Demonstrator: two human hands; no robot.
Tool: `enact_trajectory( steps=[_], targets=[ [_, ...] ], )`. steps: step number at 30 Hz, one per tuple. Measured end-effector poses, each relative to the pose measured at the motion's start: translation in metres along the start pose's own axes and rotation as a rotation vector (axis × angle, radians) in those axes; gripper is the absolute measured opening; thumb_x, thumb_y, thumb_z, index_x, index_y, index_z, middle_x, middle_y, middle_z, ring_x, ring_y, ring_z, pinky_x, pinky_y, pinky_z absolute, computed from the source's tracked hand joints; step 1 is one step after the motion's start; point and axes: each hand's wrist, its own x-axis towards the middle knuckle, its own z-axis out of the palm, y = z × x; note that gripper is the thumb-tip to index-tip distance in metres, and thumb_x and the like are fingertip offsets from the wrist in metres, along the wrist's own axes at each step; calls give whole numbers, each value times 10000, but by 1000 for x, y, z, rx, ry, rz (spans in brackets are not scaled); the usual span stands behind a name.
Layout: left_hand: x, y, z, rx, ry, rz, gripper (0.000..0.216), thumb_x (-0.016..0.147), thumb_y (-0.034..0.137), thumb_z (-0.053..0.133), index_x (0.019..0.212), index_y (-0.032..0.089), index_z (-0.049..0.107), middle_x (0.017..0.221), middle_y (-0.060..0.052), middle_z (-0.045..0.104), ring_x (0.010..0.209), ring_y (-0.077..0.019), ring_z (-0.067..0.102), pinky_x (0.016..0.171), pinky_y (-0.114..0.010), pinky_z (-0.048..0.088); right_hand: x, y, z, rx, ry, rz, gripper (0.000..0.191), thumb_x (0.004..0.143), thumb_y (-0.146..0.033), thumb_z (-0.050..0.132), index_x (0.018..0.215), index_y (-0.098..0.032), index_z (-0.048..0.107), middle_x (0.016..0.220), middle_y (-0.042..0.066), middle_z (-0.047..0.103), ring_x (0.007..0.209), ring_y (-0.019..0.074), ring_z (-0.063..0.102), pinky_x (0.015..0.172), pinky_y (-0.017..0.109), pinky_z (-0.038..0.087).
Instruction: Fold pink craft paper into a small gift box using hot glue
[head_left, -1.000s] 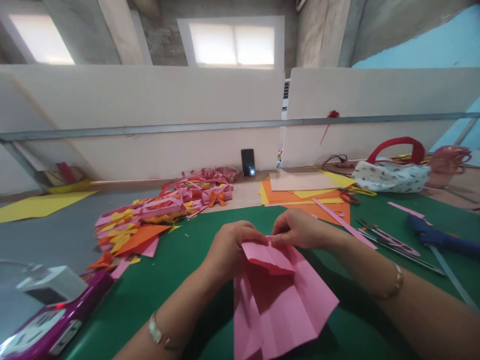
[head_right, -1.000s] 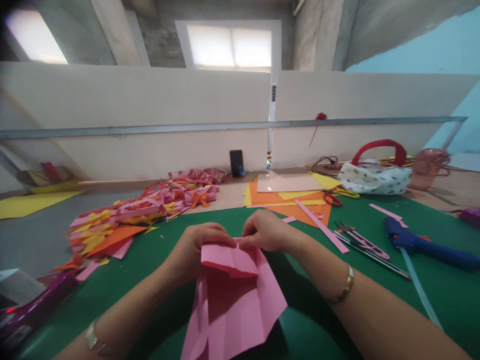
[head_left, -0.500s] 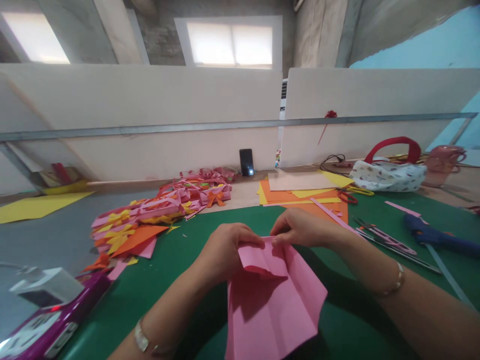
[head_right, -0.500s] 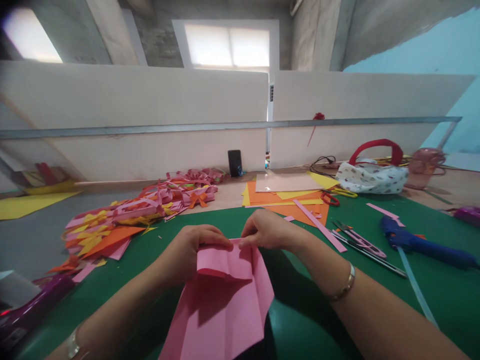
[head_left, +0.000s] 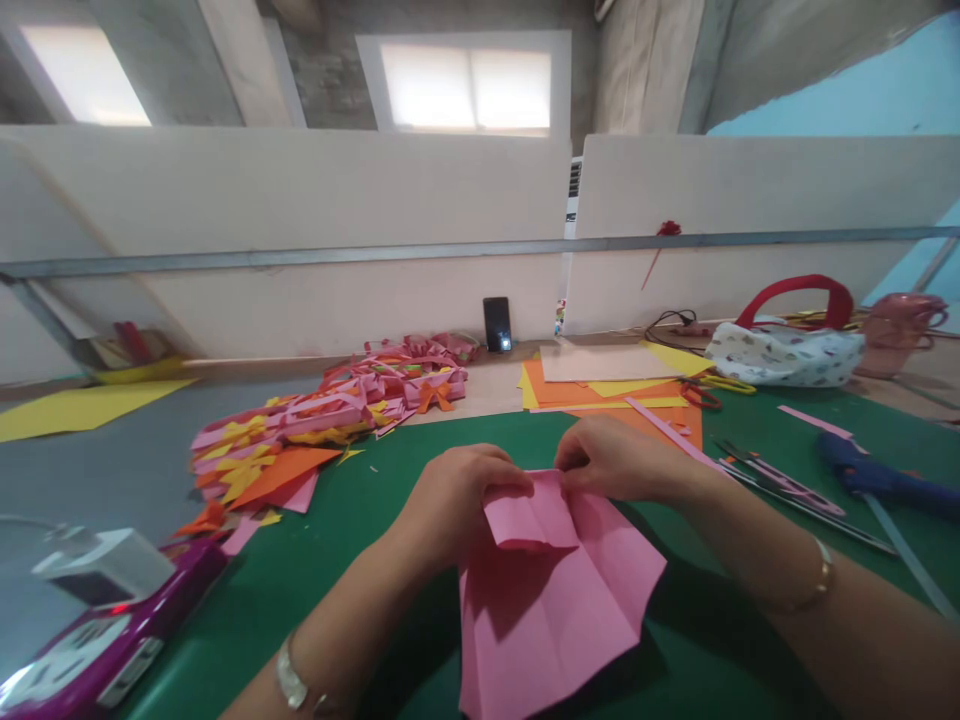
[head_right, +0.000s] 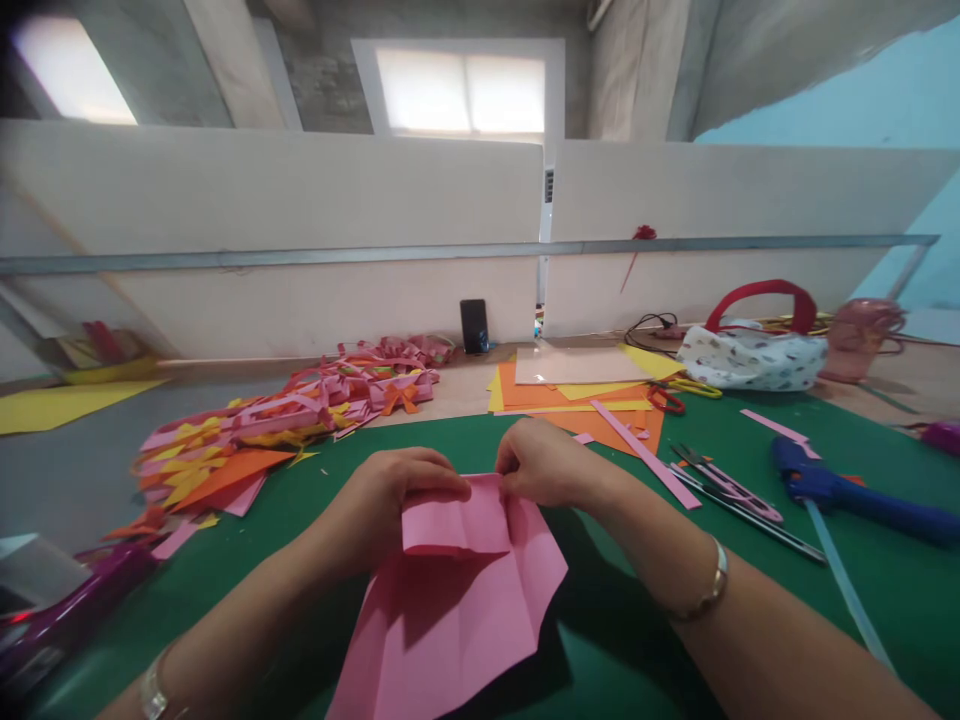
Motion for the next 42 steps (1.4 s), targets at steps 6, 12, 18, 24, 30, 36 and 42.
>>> enact_trajectory(
  steps=[6,12,18,24,30,36,42],
  targets=[
    [1,1,0,8,13,18,292,719,115,487,862,253,701,867,-18,649,792,-170,587,658,-274,446,-1,1,2,-14,-21,-12,223,605,-72,458,632,-150,666,583,-14,591,538,80,468,439,183,284],
    [0,0,-1,14,14,31,294,728,110,473,849,250,701,862,-17,649,787,-165,585,656,-269,439,0,2,5,-11,19,14,231,602,-68,463,650,-158,669,663,1,652,595,95,528,465,182,303],
    [-1,0,-2,30,10,37,291,698,136,520,896,259,693,882,-21,643,788,-174,587,650,-266,439,1,0,5,-76,74,10,223,626,-87,471,652,-166,678,675,14,668,602,111,536,489,200,317],
    [0,0,-1,44,-5,37,300,694,116,529,895,266,696,837,-26,631,755,-161,584,628,-247,434,-1,0,3,-86,44,-32,230,638,-73,460,632,-162,671,668,16,657,596,106,518,500,205,311],
    [0,1,-2,46,-3,41,279,749,141,490,892,264,696,857,-26,631,779,-161,581,638,-251,435,-1,5,2,-75,32,-109,238,648,-73,435,613,-148,658,597,-4,578,568,85,453,503,204,291],
    [0,1,-2,53,-4,51,281,734,130,511,895,267,697,852,-26,633,767,-162,587,629,-251,436,-1,5,1,-101,22,-106,226,652,-83,430,559,-141,627,530,-30,477,514,71,344,464,212,235],
    [0,2,-2,25,9,56,243,758,149,521,871,264,703,836,-30,645,762,-158,600,646,-246,450,-1,-2,1,-139,58,-40,212,663,-81,450,605,-157,640,624,-2,599,568,92,460,487,216,263]
  ],
)
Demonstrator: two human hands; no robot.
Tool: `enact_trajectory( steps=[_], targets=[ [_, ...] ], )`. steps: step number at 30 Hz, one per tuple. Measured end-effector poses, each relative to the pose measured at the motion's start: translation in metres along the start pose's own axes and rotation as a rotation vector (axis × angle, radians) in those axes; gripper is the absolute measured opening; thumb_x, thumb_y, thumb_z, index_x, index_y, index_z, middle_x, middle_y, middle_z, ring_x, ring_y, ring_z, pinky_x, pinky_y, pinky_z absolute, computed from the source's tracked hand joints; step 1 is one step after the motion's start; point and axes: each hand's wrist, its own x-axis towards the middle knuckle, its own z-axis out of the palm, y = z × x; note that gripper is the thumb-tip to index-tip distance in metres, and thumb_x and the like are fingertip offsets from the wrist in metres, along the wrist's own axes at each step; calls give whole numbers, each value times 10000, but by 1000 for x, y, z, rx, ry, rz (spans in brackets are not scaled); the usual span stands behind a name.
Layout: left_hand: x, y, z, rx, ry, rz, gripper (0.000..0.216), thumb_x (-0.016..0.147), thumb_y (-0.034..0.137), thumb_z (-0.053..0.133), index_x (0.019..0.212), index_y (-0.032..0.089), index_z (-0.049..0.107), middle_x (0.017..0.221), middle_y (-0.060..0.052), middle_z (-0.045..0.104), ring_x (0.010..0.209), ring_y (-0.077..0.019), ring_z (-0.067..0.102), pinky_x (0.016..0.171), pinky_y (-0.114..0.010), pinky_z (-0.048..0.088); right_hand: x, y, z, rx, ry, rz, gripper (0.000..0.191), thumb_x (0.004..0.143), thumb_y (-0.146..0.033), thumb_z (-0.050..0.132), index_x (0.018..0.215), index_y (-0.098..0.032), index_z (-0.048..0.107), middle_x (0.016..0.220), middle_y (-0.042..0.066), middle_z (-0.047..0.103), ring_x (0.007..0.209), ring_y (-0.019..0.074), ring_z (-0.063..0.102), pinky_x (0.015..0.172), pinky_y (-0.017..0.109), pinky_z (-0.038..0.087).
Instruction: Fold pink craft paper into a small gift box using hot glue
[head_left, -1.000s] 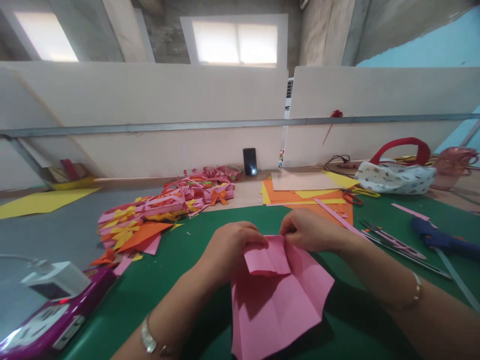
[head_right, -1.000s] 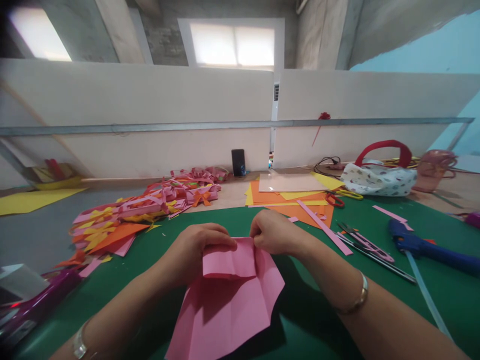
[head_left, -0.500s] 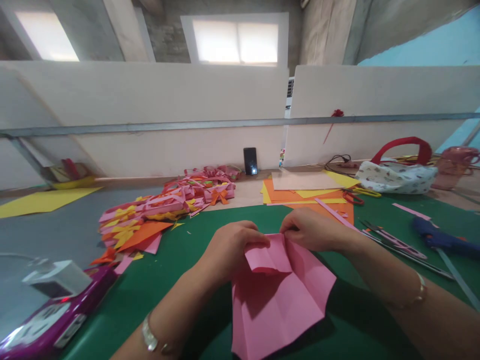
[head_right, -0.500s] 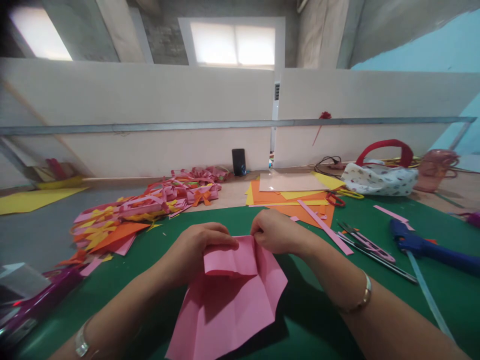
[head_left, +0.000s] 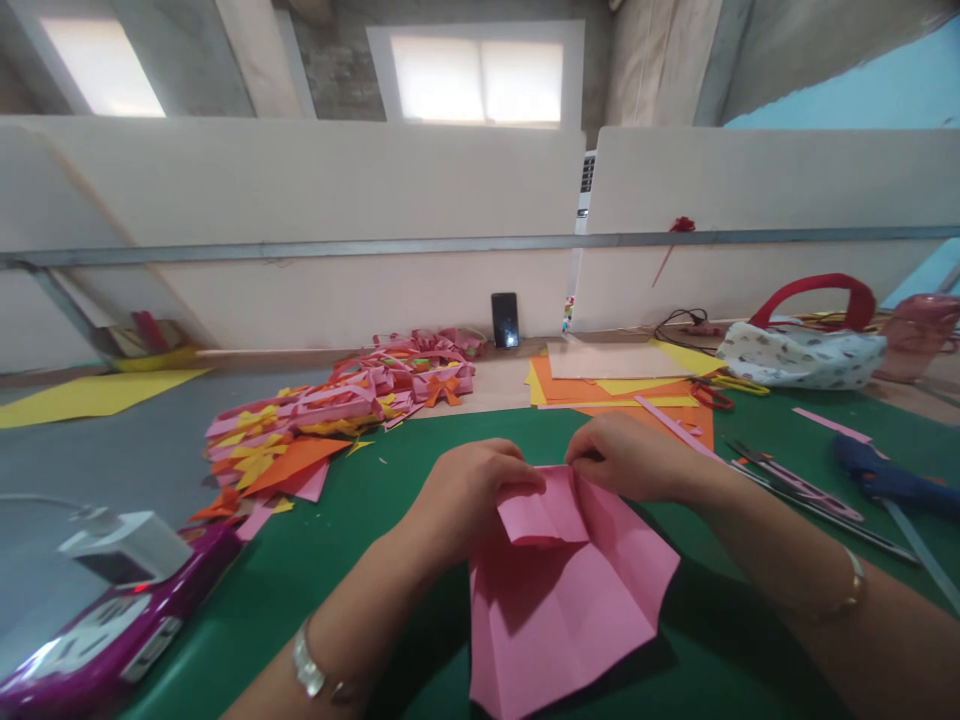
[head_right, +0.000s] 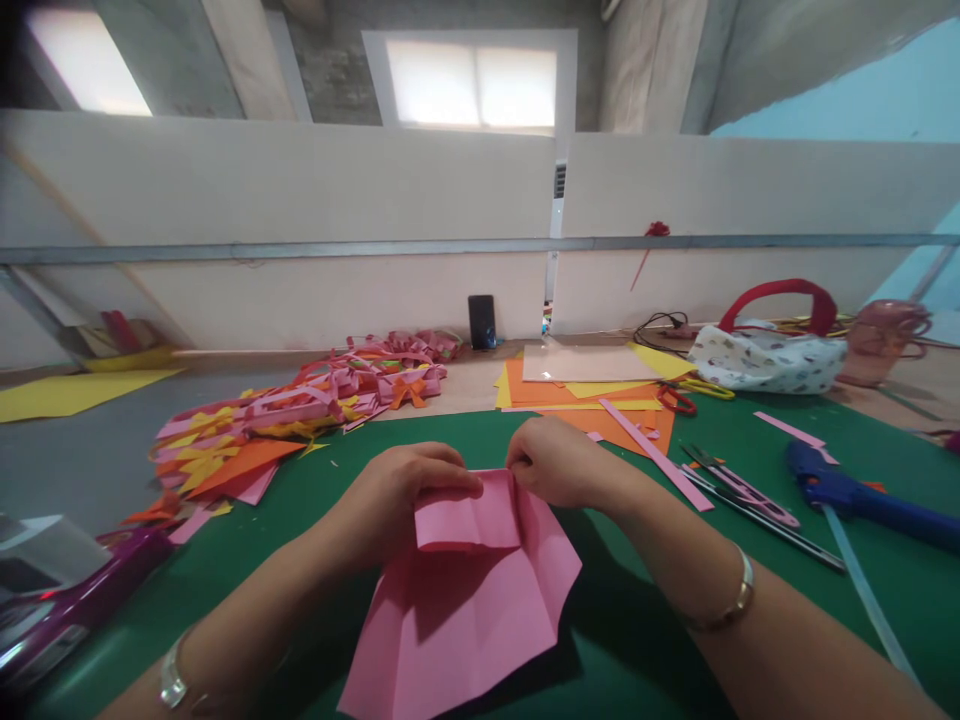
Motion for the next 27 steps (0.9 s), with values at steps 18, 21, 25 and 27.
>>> enact_trajectory(
  steps=[18,21,25,27],
  targets=[
    [0,0,2,23,-24,-3,261,779,145,499,901,265,697,858,-28,643,783,-160,597,653,-247,453,0,-1,7,-138,23,-39,237,707,-141,457,713,-196,687,723,28,679,626,134,539,507,238,275],
    [0,-1,4,9,-16,8,260,802,168,475,899,265,696,864,-27,646,781,-159,599,649,-250,455,-1,-1,7,-184,41,-16,227,693,-119,470,671,-194,684,692,29,671,605,136,532,500,246,264],
    [0,3,2,-3,6,-22,267,734,146,529,932,254,671,922,-26,672,846,-191,611,697,-284,463,-2,-3,8,-148,67,-37,211,755,-170,479,732,-198,688,749,38,675,683,152,563,542,242,302],
    [0,6,1,-6,28,-83,305,715,170,552,1005,239,620,952,-37,681,871,-216,616,711,-314,466,-1,-6,10,-112,97,-56,221,809,-267,478,778,-188,683,792,55,673,738,169,573,572,245,321]
  ],
)
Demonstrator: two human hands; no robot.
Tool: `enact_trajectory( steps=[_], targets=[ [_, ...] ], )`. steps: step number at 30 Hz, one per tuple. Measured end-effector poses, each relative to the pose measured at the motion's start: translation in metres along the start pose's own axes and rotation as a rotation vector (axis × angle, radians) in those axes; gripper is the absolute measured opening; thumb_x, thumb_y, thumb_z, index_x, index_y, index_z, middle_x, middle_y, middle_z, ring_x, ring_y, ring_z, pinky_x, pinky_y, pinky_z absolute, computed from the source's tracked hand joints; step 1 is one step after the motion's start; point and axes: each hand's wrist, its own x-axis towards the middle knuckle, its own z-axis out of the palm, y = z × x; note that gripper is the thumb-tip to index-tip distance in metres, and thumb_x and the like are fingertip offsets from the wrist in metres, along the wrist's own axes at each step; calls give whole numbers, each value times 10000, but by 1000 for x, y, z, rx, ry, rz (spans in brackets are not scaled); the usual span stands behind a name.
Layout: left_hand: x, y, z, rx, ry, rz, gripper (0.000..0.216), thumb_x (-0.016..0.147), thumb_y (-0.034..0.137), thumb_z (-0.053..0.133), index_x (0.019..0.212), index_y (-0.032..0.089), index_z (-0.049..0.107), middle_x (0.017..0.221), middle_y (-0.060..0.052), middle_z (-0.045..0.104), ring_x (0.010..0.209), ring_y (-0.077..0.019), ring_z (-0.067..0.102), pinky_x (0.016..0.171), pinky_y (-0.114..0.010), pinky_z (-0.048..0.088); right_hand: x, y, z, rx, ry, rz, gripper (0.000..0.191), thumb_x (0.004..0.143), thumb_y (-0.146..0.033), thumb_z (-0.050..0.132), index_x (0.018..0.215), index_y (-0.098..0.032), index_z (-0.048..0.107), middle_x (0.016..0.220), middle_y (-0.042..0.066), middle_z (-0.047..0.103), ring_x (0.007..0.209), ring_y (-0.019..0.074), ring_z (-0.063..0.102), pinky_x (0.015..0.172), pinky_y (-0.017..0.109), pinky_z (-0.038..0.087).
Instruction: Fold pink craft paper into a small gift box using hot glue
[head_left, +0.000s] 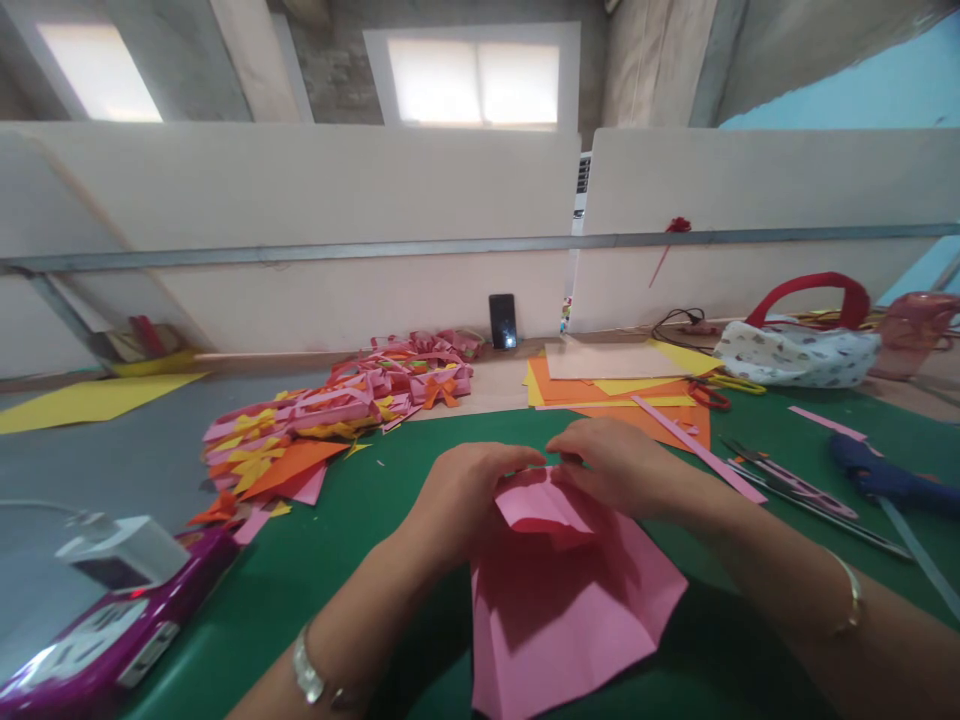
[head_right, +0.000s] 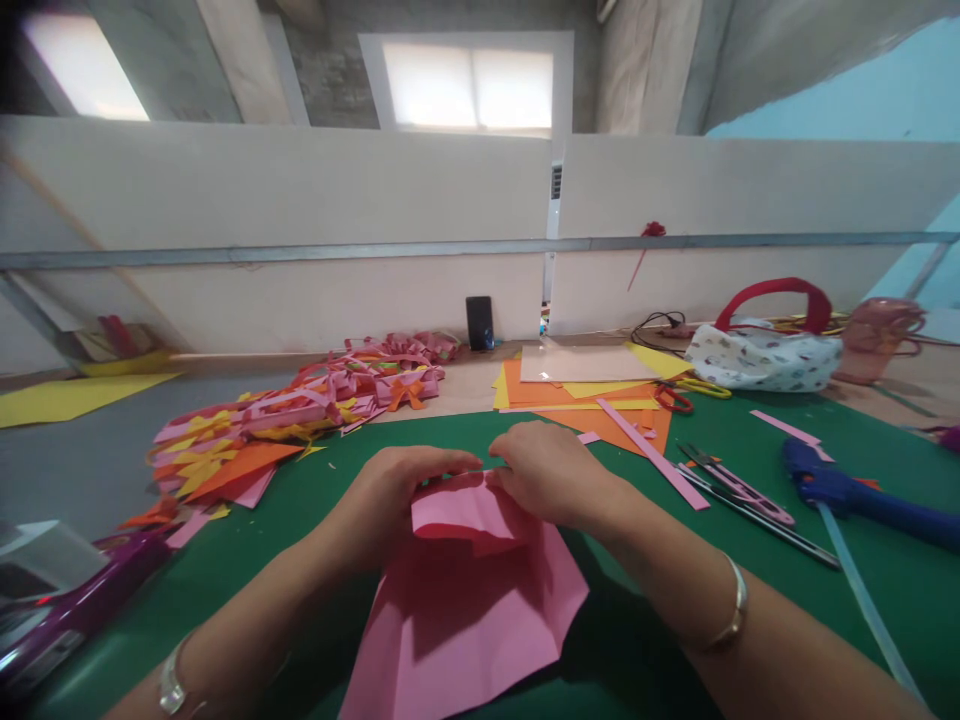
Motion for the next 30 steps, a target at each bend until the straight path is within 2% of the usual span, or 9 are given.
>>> enact_trajectory(
  steps=[2,4,7,10,13,17,20,26,30],
  targets=[
    [0,4,-1,2,2,-59,399,706,168,557,1100,219,519,957,-44,686,857,-229,622,686,-326,467,0,-3,2,39,33,-7,239,825,-318,485,789,-181,677,788,59,666,749,170,572,592,245,331],
    [0,7,-1,13,1,-80,459,723,140,527,1162,214,411,950,-37,689,832,-222,625,662,-322,459,1,-6,4,92,57,-30,211,819,-292,501,782,-179,675,769,50,660,741,159,567,610,239,339],
    [-1,10,2,16,24,-67,375,815,185,453,1173,241,359,942,-19,688,803,-195,622,666,-310,440,0,-7,7,158,78,-64,153,782,-216,524,769,-176,672,755,34,656,723,145,558,610,229,342],
    [-2,11,6,1,32,-89,352,811,211,461,1151,266,389,936,-2,680,796,-185,612,632,-281,420,0,-5,9,171,80,-59,142,739,-148,522,735,-171,662,726,21,648,682,133,546,582,221,331],
    [-4,9,8,9,66,-225,423,695,115,497,1090,262,457,906,7,667,793,-185,597,586,-258,393,1,-3,10,143,117,-59,156,696,-82,509,683,-158,644,694,13,635,655,119,529,574,216,322],
    [-6,5,3,110,26,-422,229,648,144,484,820,236,604,795,-10,660,711,-181,582,522,-250,336,4,-1,9,143,148,-58,138,699,-106,524,634,-152,637,646,5,622,622,109,511,567,217,320],
    [-5,6,-2,210,-1,-500,171,650,183,479,652,249,636,697,-11,654,625,-171,559,476,-252,267,5,0,8,174,132,-61,137,706,-124,534,627,-153,642,638,3,620,614,108,511,562,215,325],
    [-5,12,-3,263,44,-437,197,678,193,447,630,239,633,645,-17,638,567,-154,527,458,-256,214,5,-2,11,287,108,-146,142,753,-197,556,815,-184,682,747,9,644,704,120,536,604,213,344],
    [-5,15,0,257,80,-373,211,676,173,436,654,239,635,688,-8,652,644,-158,549,496,-255,243,6,-3,14,263,117,-81,87,692,-133,577,652,-160,649,644,-10,613,626,98,517,551,197,315]
  ],
)
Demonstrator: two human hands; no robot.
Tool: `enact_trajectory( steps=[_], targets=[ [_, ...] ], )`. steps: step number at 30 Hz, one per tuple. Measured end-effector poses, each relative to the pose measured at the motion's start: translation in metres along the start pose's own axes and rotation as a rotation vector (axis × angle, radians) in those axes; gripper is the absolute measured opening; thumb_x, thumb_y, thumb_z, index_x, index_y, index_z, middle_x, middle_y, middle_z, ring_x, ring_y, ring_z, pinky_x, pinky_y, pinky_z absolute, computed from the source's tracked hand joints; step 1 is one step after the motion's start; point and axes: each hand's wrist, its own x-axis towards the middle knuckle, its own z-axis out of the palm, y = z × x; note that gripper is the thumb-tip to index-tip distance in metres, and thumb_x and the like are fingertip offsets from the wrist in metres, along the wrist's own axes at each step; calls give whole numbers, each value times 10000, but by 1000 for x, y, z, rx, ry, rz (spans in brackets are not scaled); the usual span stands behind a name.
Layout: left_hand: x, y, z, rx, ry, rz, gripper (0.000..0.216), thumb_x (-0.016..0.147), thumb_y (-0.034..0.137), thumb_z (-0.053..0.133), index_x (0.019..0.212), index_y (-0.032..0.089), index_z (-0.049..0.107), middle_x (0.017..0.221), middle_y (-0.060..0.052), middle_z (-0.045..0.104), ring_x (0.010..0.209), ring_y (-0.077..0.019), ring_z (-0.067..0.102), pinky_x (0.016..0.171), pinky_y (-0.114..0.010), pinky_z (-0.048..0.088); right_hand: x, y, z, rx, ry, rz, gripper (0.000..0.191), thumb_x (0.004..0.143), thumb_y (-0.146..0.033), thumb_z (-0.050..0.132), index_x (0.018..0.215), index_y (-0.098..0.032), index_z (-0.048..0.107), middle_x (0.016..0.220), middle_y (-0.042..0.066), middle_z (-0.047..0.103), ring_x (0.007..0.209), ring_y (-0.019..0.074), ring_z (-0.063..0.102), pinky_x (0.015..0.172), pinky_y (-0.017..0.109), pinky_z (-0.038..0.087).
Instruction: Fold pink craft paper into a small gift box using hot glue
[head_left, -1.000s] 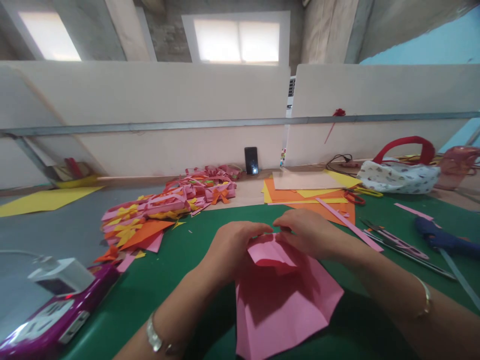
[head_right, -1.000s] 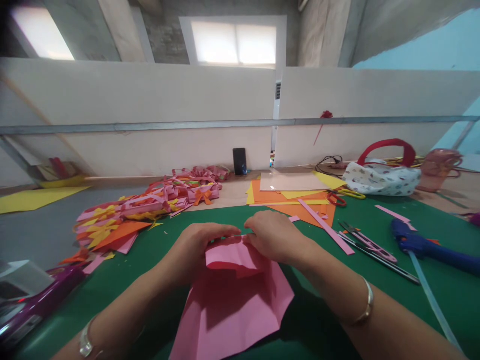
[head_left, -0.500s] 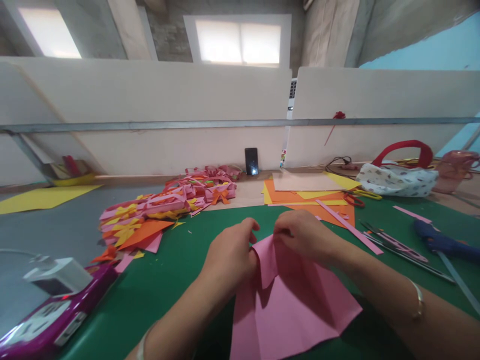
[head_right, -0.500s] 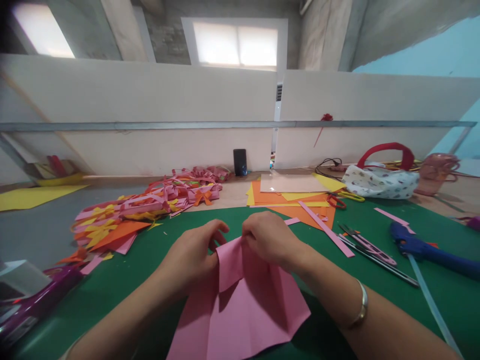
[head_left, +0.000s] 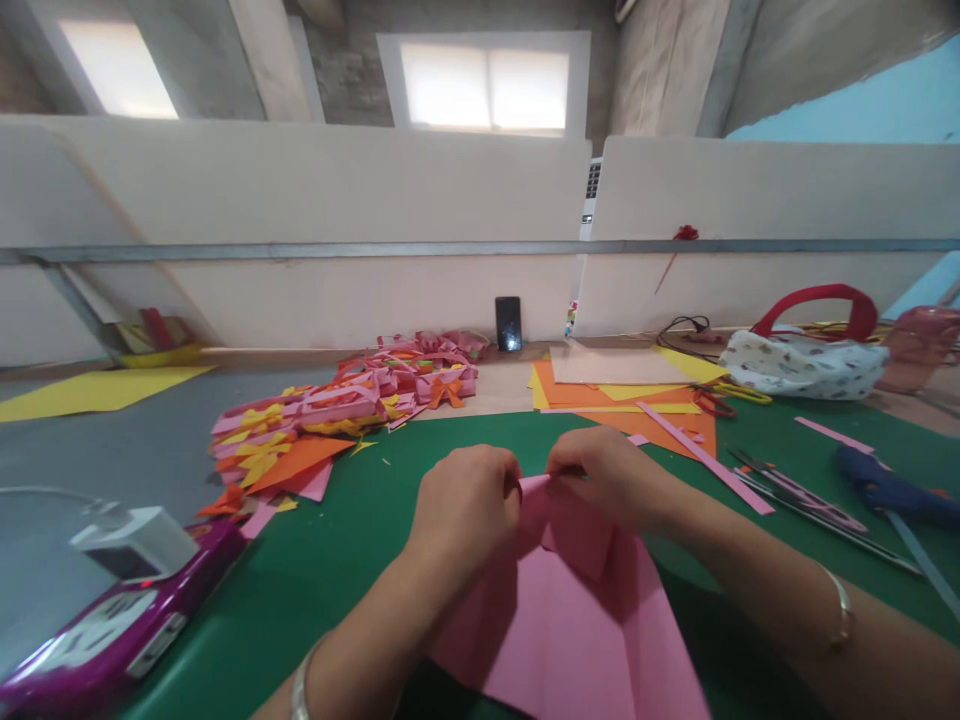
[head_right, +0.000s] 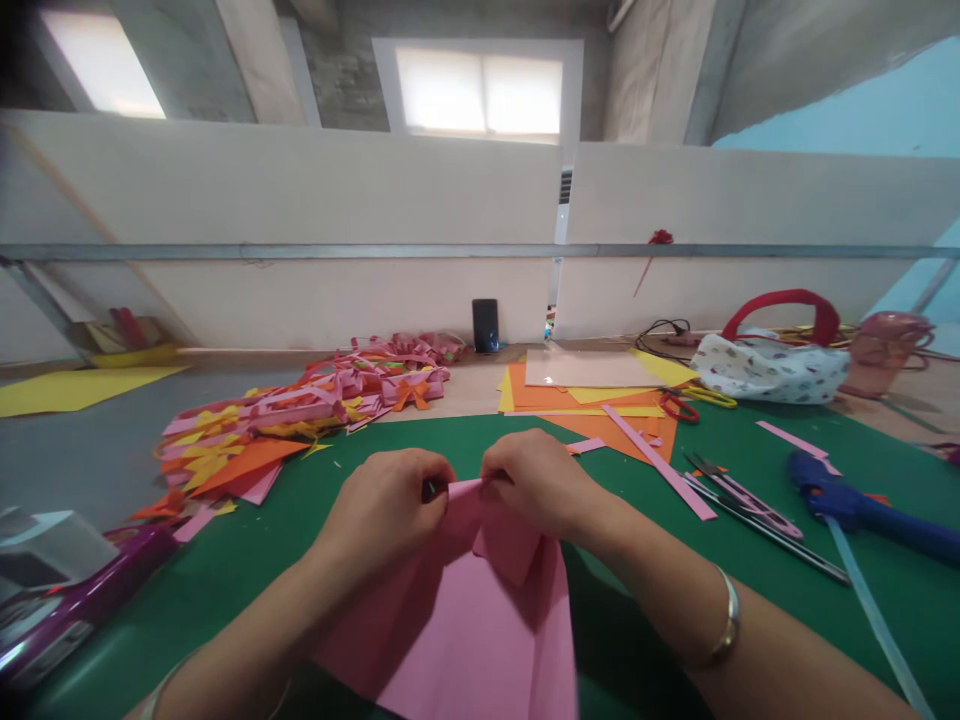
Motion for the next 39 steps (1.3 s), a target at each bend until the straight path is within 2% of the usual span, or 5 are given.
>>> enact_trajectory(
  steps=[10,16,25,32,39],
  targets=[
    [-2,1,-5,-11,33,-45,157,723,255,448,637,211,571,703,-13,621,630,-143,513,505,-255,231,-2,-1,0,-41,17,46,136,640,-85,520,616,-155,634,620,-12,599,594,85,490,525,186,298],
    [0,-3,-2,-100,4,0,171,740,258,430,629,208,549,691,-11,612,637,-148,517,533,-260,280,-4,0,-4,28,-92,28,312,632,-82,470,818,-198,691,619,-30,599,570,86,468,491,188,288],
    [3,-9,-9,-537,-302,97,341,803,253,339,933,222,652,916,-6,678,818,-166,582,686,-257,395,-6,2,-11,122,-178,-23,368,630,-80,449,888,-201,681,572,-53,550,514,68,420,445,172,268],
    [0,-9,-12,-528,-426,177,321,796,332,396,921,179,649,733,6,645,621,-120,502,525,-212,319,-6,1,-12,56,-140,-4,341,622,-81,496,887,-187,684,591,-38,588,547,78,465,488,170,299],
    [-2,0,-3,-141,-178,101,318,780,313,395,567,186,595,508,7,507,488,-103,360,467,-247,207,-8,-8,-9,-7,-107,-13,205,680,-128,519,801,-184,675,651,-15,619,598,96,480,516,193,294]
  ],
)
